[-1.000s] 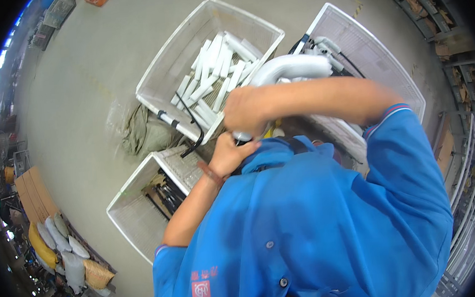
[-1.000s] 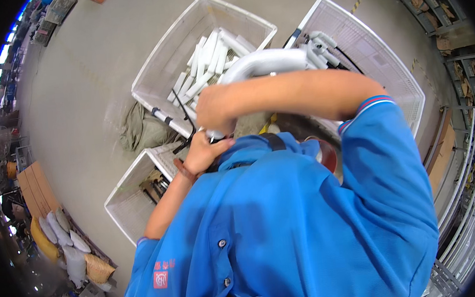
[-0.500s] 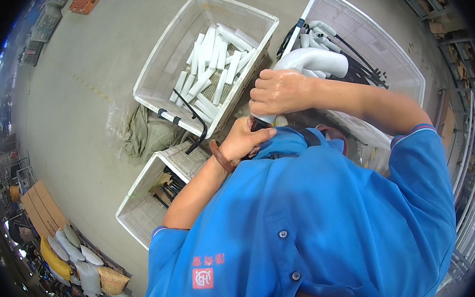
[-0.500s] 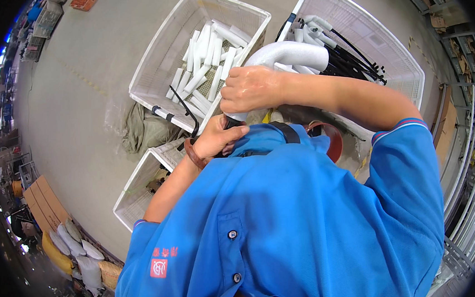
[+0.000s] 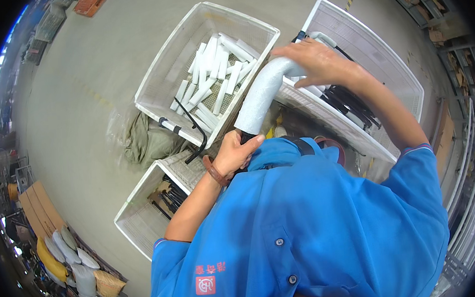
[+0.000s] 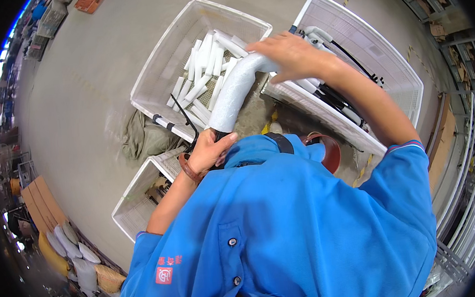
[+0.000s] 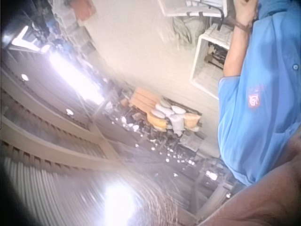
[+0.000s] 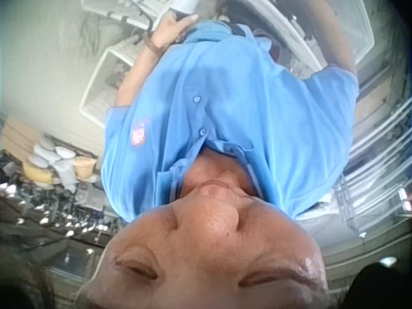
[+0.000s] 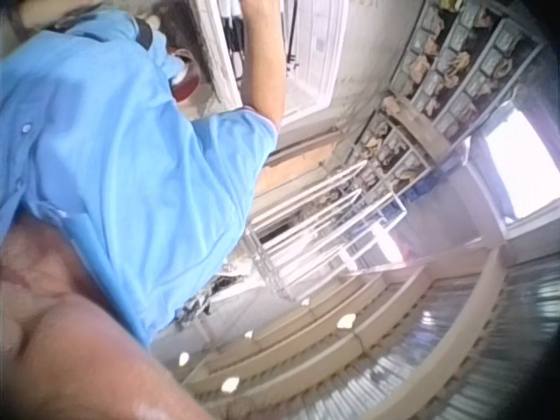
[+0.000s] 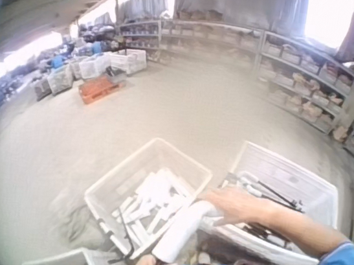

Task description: The person repeatedly picks black curved rods and white plastic sleeves from white bins, wipes the rods with a cloth, and inserts the sleeves onto the rods. The assembled units are placed into a bin.

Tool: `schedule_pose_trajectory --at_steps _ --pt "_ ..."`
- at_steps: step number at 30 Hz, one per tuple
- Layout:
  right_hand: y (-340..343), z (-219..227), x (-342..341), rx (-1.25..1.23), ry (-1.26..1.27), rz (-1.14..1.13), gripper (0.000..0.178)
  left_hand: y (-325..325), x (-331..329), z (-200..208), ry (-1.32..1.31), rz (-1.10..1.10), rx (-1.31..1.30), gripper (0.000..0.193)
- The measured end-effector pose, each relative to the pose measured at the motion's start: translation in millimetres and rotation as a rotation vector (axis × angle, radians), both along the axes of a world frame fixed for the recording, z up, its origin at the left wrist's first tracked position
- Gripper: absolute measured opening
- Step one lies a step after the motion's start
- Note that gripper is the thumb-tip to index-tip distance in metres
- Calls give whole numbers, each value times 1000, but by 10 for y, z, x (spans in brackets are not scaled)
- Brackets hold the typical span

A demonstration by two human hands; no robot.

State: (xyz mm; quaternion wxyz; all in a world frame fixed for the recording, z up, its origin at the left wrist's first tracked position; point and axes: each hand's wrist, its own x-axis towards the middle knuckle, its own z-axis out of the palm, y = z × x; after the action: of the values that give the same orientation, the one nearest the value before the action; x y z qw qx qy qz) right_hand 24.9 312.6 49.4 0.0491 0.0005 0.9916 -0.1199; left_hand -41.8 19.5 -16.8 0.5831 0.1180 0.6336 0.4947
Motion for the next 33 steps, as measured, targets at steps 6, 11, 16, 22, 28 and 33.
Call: schedule_pose_trajectory --at_steps 6,11,16,22,28,33 --pt "47 -263 -117 -23 173 113 39 -24 -5 35 -170 28 77 23" --pt "-116 -226 -234 240 316 355 23 -61 -53 -49 -328 14 93 23" --pt "-574 -373 59 346 586 360 37 59 -143 -194 -360 8 110 17" --pt "-1009 -996 333 -589 348 -250 75 988 -868 7 -12 264 193 48" --pt "-231 -1211 -192 -1685 513 -583 31 3038 -793 638 140 114 803 40" --pt "1568 -1421 1159 -865 642 -1074 26 4322 -277 -176 273 27 674 34"
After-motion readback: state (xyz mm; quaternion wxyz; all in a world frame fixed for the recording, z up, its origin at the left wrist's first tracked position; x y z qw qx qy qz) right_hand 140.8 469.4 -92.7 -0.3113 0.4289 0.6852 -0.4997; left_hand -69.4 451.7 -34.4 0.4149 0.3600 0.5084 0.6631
